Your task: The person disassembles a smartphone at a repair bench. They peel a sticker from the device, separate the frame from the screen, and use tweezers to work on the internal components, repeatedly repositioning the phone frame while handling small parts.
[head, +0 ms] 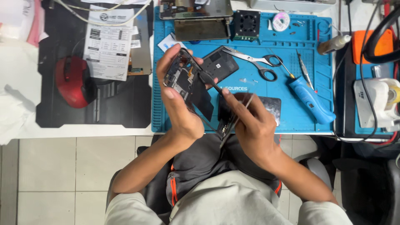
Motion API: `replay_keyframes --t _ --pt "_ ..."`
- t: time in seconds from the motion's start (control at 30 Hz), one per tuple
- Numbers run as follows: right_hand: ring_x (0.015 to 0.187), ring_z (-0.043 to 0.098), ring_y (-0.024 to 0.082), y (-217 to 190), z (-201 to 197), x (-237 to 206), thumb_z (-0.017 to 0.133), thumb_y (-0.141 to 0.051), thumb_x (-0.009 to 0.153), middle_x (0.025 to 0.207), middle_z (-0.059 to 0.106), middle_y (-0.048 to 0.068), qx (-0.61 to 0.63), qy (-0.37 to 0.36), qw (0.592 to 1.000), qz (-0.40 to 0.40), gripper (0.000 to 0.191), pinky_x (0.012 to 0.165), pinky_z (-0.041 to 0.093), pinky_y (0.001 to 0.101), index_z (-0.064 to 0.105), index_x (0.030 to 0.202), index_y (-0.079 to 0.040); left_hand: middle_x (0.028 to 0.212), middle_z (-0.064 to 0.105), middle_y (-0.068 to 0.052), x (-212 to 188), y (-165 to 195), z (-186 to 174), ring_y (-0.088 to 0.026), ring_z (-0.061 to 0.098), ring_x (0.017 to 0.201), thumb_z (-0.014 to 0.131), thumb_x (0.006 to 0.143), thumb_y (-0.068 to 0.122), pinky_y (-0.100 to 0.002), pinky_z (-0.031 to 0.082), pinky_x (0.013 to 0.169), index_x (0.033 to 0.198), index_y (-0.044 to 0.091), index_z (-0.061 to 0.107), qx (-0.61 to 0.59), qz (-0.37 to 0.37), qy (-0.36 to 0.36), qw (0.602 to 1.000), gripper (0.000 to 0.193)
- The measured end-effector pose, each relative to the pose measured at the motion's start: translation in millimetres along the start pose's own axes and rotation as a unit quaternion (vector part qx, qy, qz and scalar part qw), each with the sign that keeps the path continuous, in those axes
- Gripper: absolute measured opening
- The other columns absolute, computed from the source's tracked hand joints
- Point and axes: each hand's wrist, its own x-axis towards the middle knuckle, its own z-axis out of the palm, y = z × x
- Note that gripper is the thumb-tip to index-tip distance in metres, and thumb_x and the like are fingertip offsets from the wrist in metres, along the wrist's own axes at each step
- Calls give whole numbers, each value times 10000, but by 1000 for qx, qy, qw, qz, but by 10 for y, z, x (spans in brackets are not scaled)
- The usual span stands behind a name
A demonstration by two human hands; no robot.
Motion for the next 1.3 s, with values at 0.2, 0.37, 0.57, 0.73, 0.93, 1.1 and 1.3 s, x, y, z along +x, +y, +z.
replay_keyframes --t 0.2,0.37,0.57,0.73,0.93,1.1,1.3 --pt "817 699 220 -13 -63 18 653 201 866 1026 650 114 21 -5 1000 23 560 689 537 362 700 1330 -108 1391 487 -141 -20 18 33 -175 580 1195 304 1111 711 -310 631 930 1548 12 307 40 2 -17 999 824" --pt "850 714 216 10 -87 6 702 165 896 1036 670 99 18 -1 1000 13 505 691 543 349 698 1314 -118 1316 537 -163 22 36 6 -182 599 1091 314 1098 700 -309 596 914 1564 3 317 33 4 -12 999 838" --pt "814 704 191 44 -117 -10 664 193 870 1004 665 99 35 -3 999 36 537 685 550 342 704 1317 -103 1369 515 -154 0 14 70 -188 595 1156 296 1121 691 -298 615 899 1536 -6 328 54 8 -28 998 812" --pt "800 648 213 64 -148 -32 726 152 895 993 653 98 21 15 999 18 482 674 504 346 712 1305 -103 1376 510 -153 -22 40 71 -198 599 1211 260 1134 673 -315 563 1003 1545 6 368 108 14 -40 993 791" --pt "713 618 189 56 -160 -78 747 141 870 931 632 99 26 1 998 52 476 637 488 328 729 1283 -95 1298 568 -153 0 74 70 -190 606 1122 301 1153 642 -313 636 914 1523 -7 356 21 8 -55 998 749" --pt "803 643 208 29 -188 -109 731 142 899 993 651 106 30 22 999 34 483 695 513 318 710 1311 -108 1294 584 -145 -28 115 82 -190 638 1157 268 1163 638 -305 639 920 1513 -1 375 86 22 -76 993 737" --pt "801 646 206 50 -194 -134 742 146 884 986 657 108 27 26 999 39 482 698 518 325 712 1297 -101 1326 572 -157 -61 157 97 -196 642 1160 270 1149 653 -297 651 877 1512 -4 374 89 7 -82 993 757"
